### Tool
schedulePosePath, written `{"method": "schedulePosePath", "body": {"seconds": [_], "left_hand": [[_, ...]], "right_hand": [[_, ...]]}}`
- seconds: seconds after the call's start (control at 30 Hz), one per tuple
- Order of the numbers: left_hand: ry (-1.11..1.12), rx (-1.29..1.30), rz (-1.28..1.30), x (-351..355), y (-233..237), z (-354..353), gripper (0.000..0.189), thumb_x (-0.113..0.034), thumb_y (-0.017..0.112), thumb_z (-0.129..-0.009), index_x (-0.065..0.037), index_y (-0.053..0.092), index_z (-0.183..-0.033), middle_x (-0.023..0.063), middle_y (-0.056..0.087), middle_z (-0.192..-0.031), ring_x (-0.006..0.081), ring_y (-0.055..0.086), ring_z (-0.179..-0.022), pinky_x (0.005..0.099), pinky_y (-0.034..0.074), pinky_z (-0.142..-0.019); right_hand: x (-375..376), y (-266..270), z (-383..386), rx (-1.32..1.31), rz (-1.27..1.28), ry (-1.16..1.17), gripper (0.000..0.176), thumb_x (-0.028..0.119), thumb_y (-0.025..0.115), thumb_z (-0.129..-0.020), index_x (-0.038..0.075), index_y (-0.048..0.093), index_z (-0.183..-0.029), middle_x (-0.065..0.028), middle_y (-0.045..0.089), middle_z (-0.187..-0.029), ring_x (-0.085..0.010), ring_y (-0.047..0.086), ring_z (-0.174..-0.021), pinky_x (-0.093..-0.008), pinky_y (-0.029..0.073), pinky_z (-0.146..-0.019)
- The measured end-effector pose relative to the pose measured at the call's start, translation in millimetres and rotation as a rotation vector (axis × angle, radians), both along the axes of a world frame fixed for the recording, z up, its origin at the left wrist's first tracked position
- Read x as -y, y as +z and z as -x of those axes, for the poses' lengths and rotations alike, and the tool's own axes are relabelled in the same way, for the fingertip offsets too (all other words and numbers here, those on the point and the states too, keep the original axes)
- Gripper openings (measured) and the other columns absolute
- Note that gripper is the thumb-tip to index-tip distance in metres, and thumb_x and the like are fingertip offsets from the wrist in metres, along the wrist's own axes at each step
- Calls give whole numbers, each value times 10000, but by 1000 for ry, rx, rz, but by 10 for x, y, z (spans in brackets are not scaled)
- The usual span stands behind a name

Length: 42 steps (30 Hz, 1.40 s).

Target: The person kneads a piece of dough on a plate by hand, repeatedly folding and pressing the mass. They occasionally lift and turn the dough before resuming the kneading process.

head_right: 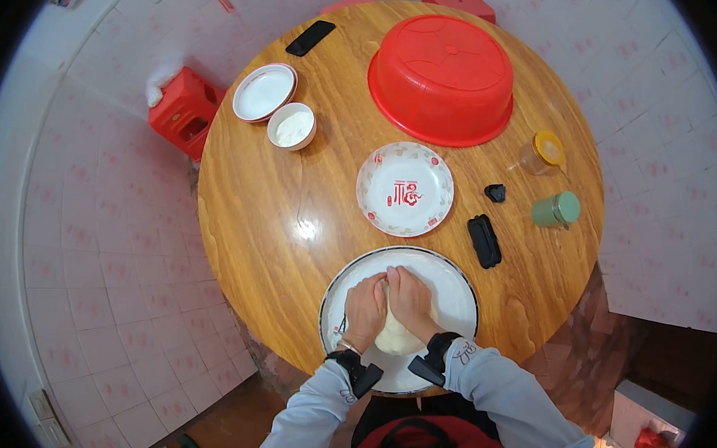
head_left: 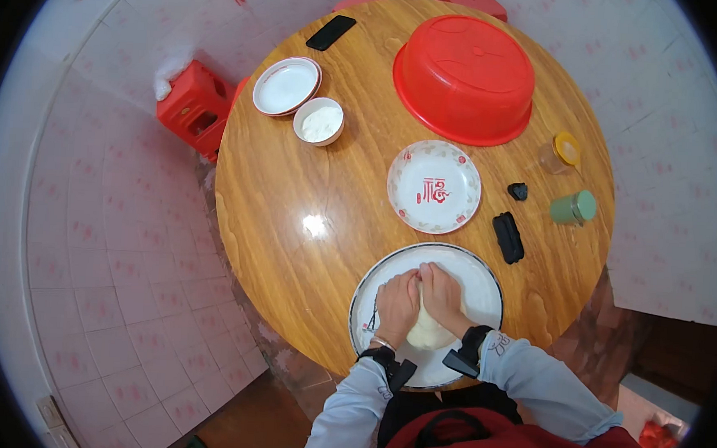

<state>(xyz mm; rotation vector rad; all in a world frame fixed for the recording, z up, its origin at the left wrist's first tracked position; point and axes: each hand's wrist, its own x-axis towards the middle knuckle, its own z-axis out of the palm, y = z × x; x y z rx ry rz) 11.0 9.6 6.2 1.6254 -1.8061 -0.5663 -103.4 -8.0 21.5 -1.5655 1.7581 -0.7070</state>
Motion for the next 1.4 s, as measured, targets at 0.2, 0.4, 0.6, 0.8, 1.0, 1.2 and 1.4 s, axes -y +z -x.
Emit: {"method": "schedulePosePath", "body": {"seconds": [0.2,0.4,0.6,0.8,1.0,1.2,1.4], "left_hand": [[19,-30,-220,54,144,17,288,-272,503,-979,-92,625,-1168,123,681,-982,322,634,-893,425,456,-757],[-422,117,-66,71,626,247,288,-234,551,-964,-59,606,-1186,127,649,-982,302,597,-988,402,431,-885],[159,-446,90,-53,198,579,317,-201,519,-976,14,592,-1197,200,605,-1117,362,566,-1044,424,420,-940],[394,-433,-237,-170,-74,289,425,-303,386,-1039,32,576,-1219,208,584,-1202,323,550,-1140,379,411,-993],[368,-373,-152,-443,150,464,424,-301,366,-1037,16,585,-1215,206,583,-1130,322,525,-1085,385,381,-980],[272,-194,85,-1005,311,656,294,-261,472,-980,-49,603,-1136,158,555,-1100,331,499,-1056,446,352,-944],[88,-157,225,-1212,8,557,326,-300,540,-924,-81,530,-1166,128,537,-1193,316,493,-1135,449,331,-972]], "right_hand": [[10,-207,82,80,-199,-83,363,332,449,-1000,47,623,-858,-204,665,-872,-348,643,-857,-439,488,-721],[-417,-322,284,687,-186,-466,321,281,448,-1014,24,637,-980,-140,671,-959,-269,633,-932,-362,469,-842],[-125,-406,639,314,-135,-267,419,355,428,-1004,19,678,-992,-161,694,-966,-315,635,-993,-386,456,-904],[318,-597,504,378,-327,71,608,479,337,-1018,4,711,-1082,-169,711,-1061,-304,656,-1041,-370,467,-932],[187,69,561,482,-486,61,589,469,352,-1014,3,709,-965,-129,718,-870,-286,674,-915,-359,490,-833],[-769,558,505,56,362,225,181,213,524,-902,57,615,-915,-106,606,-836,-295,578,-815,-412,448,-751],[-1056,332,516,-17,552,273,191,192,592,-847,88,598,-1006,-109,580,-996,-302,557,-863,-436,418,-796]]}}
